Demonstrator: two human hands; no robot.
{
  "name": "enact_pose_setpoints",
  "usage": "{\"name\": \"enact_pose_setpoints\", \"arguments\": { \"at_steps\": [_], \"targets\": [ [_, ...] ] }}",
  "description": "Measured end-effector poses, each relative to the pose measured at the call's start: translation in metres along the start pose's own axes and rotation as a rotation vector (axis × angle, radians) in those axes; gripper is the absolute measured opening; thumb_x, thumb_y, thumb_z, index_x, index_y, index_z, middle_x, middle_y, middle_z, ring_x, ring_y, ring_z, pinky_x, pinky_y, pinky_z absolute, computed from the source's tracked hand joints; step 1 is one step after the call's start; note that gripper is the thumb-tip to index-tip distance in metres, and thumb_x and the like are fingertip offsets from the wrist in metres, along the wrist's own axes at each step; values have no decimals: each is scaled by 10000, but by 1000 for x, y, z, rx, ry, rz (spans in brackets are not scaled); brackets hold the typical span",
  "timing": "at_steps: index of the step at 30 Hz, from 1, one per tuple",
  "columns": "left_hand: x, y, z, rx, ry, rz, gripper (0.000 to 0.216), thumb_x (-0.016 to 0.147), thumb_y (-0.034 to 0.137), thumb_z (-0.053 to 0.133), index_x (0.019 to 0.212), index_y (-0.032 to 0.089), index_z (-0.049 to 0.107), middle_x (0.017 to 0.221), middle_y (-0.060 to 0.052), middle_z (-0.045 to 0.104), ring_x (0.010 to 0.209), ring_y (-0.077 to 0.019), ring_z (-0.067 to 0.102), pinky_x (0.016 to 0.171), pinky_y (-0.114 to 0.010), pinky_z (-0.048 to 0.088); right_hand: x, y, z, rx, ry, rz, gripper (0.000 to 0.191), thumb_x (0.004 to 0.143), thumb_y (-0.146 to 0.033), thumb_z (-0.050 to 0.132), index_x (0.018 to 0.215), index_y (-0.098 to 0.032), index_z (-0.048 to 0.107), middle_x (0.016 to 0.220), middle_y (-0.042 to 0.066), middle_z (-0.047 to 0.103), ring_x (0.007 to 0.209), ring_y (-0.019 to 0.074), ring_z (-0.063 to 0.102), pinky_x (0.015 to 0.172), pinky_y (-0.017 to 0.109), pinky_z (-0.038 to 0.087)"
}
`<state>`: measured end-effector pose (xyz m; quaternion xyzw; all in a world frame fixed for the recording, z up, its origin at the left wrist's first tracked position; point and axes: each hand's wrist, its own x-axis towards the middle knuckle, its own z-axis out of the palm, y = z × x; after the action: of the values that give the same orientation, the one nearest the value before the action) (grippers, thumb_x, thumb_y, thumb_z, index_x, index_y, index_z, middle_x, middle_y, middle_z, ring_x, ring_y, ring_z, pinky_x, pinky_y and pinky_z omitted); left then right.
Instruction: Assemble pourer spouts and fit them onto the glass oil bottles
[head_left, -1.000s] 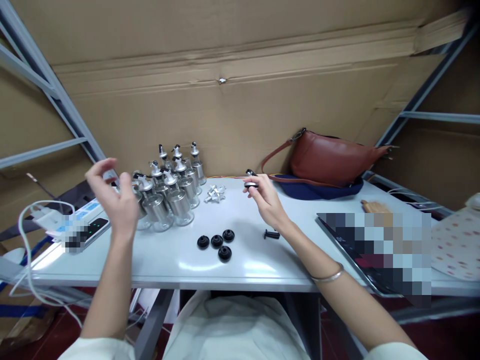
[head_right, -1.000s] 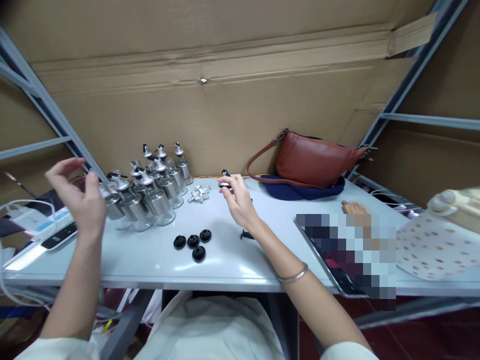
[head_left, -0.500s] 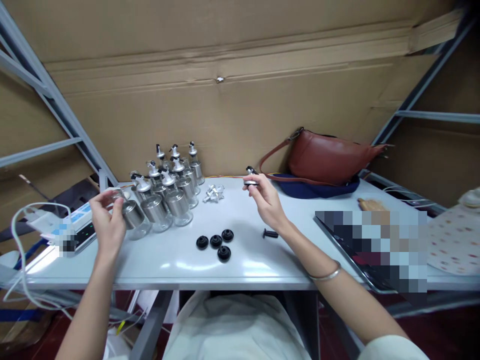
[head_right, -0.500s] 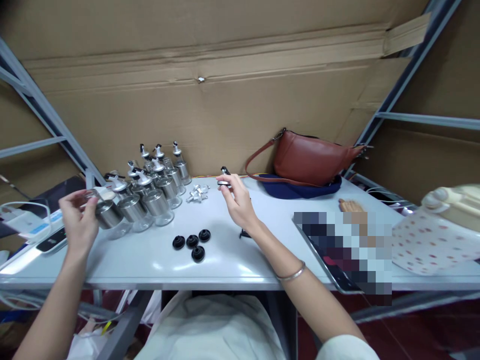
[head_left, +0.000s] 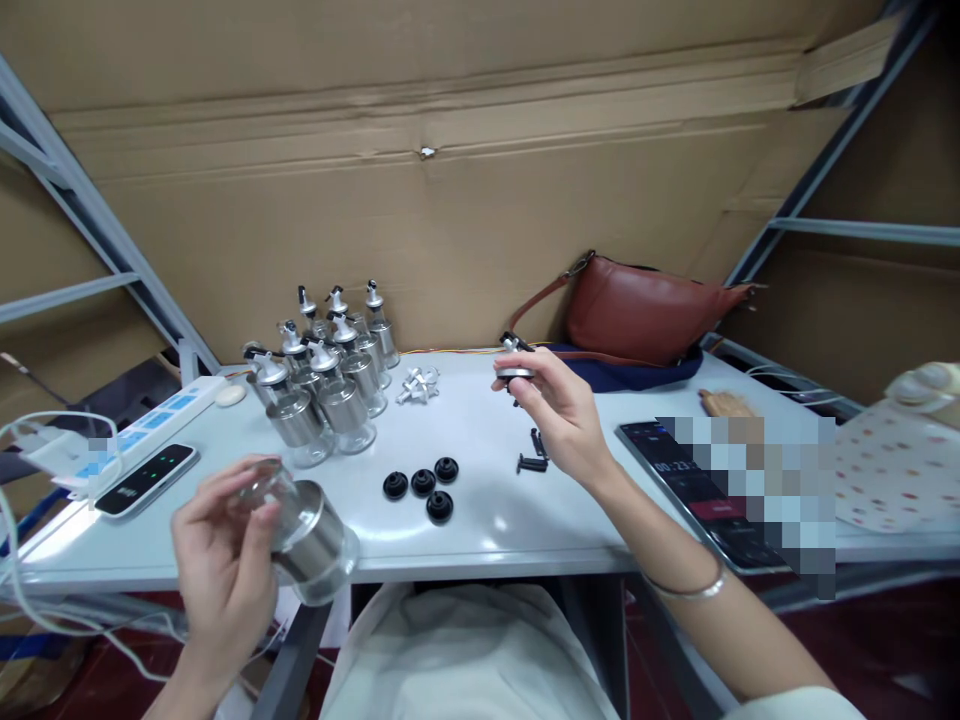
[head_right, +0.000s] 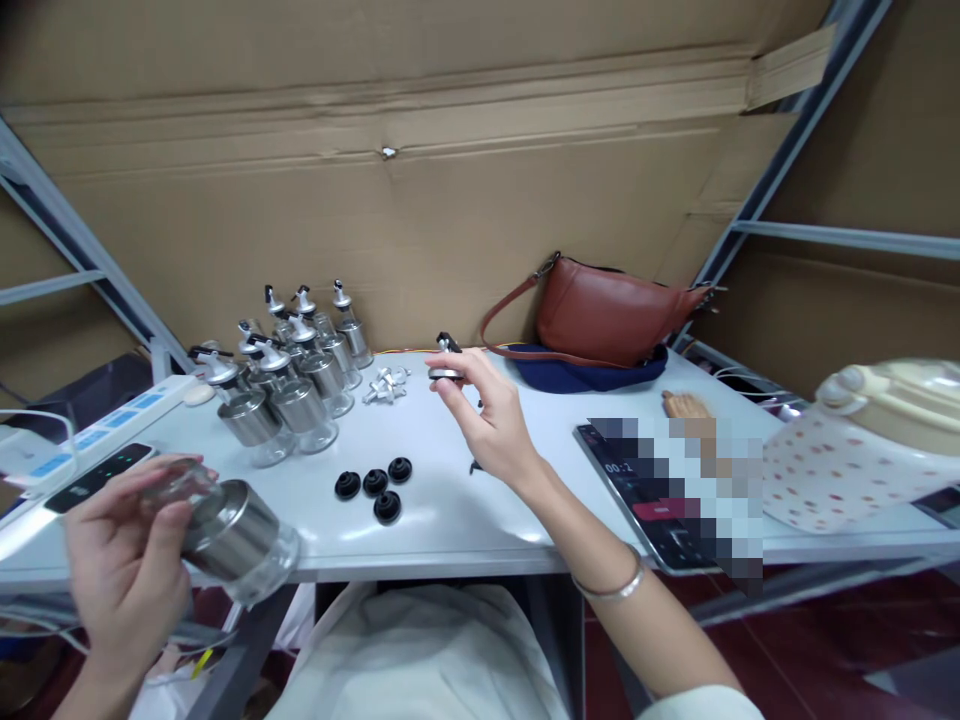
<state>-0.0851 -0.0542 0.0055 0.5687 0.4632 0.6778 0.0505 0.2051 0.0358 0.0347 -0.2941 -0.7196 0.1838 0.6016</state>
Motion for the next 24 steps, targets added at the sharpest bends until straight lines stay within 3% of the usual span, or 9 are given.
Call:
{"name": "enact_pose_setpoints", "arguments": {
  "at_steps": [4, 9, 13, 16, 24],
  "targets": [
    [-9, 37, 29, -220, -257, 134, 196, 870, 176, 547, 1060, 216, 518, 1075, -69, 597, 932, -161, 627, 725, -262, 558, -6, -18, -9, -11, -8, 22, 183, 875, -270, 591, 1034, -258, 682, 987, 34, 686, 928, 180, 618, 824, 339, 493],
    [-21, 57, 84, -430, -535, 180, 268, 907, 151, 481, 1158, 243, 470, 1115, -79, 552, 1032, -163, 568, 842, -299, 524, -15, -31, -13, 76, 34, 56, 271, 894, -226, 564, 1129, -311, 668, 1094, 27, 686, 1036, 188, 623, 879, 346, 498],
    [-33, 52, 123, -502, -575, 135, 394, 903, 140, 496, 1253, 276, 376, 1159, -82, 533, 1041, -161, 556, 898, -329, 484, -24, -29, -12, 148, 106, 24, 273, 879, -188, 579, 1086, -327, 691, 1174, 18, 651, 1084, 196, 615, 912, 354, 501],
    [-38, 44, 139, -526, -553, 98, 478, 897, 141, 515, 1299, 300, 311, 1143, -66, 543, 1023, -148, 563, 914, -330, 470, -30, -25, -10, 161, 165, 44, 268, 877, -184, 582, 1079, -321, 692, 1101, 17, 691, 1031, 195, 648, 886, 358, 523],
    [-31, 33, 141, -580, -586, 20, 608, 852, 187, 612, 1340, 327, 277, 1120, -35, 591, 1015, -139, 592, 935, -326, 467, -32, -33, -2, 123, 203, 52, 197, 856, -211, 617, 1016, -283, 706, 1012, 12, 738, 962, 189, 690, 851, 323, 560]
  ]
}}
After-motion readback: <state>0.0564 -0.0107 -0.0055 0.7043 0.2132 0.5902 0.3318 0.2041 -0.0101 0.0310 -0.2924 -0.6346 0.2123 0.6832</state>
